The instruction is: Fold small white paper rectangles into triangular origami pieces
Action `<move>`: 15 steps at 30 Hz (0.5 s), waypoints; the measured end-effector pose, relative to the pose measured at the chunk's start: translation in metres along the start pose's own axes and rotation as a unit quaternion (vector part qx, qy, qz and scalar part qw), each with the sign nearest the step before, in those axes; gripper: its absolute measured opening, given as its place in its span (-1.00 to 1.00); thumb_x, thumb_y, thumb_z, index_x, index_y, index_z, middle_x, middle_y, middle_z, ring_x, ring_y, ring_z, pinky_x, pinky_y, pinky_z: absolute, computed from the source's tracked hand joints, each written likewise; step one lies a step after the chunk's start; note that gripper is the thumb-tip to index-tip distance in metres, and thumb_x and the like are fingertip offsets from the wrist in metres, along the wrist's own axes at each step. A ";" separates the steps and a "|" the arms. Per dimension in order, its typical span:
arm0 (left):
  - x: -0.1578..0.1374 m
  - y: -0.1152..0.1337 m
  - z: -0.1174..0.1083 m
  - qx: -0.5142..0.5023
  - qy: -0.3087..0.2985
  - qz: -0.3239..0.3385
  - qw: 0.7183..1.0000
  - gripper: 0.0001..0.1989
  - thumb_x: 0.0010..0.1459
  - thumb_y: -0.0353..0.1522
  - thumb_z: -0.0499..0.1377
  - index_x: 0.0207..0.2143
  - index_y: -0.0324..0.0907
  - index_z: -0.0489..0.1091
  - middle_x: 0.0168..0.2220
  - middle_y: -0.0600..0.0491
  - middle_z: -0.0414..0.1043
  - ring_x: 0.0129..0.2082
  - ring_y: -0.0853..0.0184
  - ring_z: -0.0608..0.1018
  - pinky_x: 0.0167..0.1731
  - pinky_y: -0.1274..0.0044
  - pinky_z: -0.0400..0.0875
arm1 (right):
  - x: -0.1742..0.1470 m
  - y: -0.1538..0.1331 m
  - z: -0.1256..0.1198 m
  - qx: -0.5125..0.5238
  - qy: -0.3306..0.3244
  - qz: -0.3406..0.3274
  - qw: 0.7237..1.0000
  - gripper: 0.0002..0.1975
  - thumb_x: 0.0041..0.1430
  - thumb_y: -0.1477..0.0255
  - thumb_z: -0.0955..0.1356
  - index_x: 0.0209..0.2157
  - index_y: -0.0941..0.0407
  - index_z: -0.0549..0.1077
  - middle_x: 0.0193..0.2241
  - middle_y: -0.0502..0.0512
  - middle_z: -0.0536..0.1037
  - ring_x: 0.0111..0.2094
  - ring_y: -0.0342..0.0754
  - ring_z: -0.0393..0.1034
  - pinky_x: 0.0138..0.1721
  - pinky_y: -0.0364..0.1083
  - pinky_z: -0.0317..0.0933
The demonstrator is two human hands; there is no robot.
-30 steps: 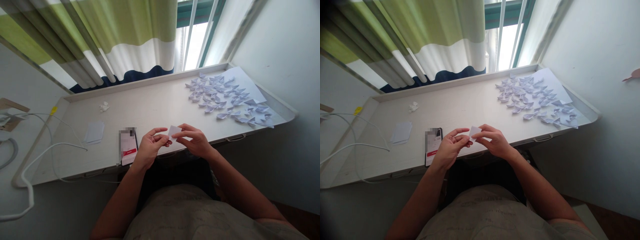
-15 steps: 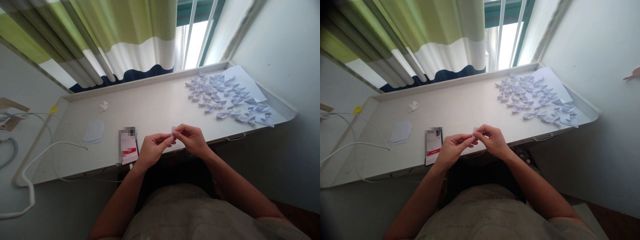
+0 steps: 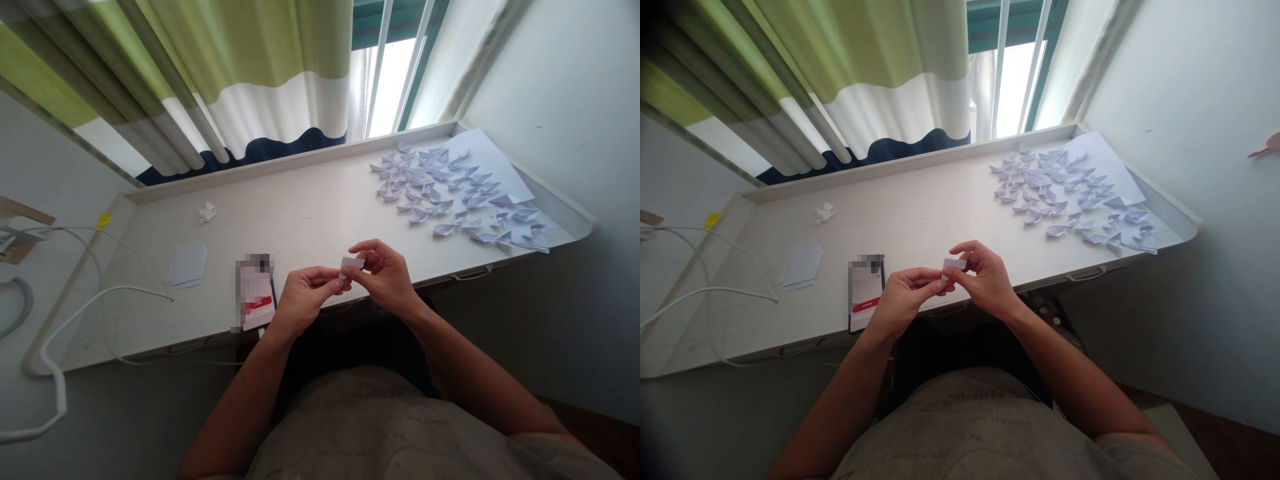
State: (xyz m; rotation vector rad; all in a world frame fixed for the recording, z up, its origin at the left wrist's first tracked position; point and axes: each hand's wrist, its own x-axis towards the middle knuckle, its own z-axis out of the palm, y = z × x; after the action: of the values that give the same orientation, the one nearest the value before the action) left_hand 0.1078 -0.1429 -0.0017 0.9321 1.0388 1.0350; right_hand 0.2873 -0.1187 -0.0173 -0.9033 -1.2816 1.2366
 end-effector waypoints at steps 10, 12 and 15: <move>0.006 -0.004 0.005 -0.040 0.044 0.030 0.998 -0.63 -0.05 -0.17 0.62 -0.31 -0.23 0.70 -0.39 -0.08 0.73 -0.35 0.23 0.76 -0.27 0.48 0.64 | 0.005 0.003 0.002 0.031 0.015 0.074 0.997 -0.47 -0.01 0.11 0.68 -0.12 0.09 0.59 -0.46 -0.06 0.60 -0.42 -0.09 0.53 -0.34 -0.09 0.44; 0.007 -0.005 0.007 -0.061 0.056 0.029 0.996 -0.62 -0.08 -0.18 0.63 -0.31 -0.23 0.70 -0.36 -0.09 0.74 -0.33 0.22 0.77 -0.24 0.47 0.65 | 0.004 0.005 0.006 0.038 0.017 0.091 0.995 -0.54 0.02 0.05 0.65 -0.27 0.11 0.60 -0.45 -0.01 0.62 -0.41 -0.08 0.54 -0.33 -0.07 0.45; 0.007 -0.007 0.011 -0.086 0.058 0.014 0.994 -0.59 -0.13 -0.18 0.65 -0.33 -0.24 0.70 -0.34 -0.10 0.75 -0.31 0.19 0.78 -0.20 0.45 0.67 | 0.000 0.007 0.015 0.037 0.033 0.095 0.994 -0.52 0.09 -0.03 0.60 -0.45 0.11 0.57 -0.48 0.03 0.62 -0.42 -0.06 0.53 -0.35 -0.06 0.46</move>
State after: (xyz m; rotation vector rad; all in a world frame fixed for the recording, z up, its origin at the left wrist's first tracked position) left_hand 0.1207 -0.1391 -0.0074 0.7546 1.0175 1.1938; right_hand 0.2721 -0.1202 -0.0220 -1.0208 -1.1104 1.3816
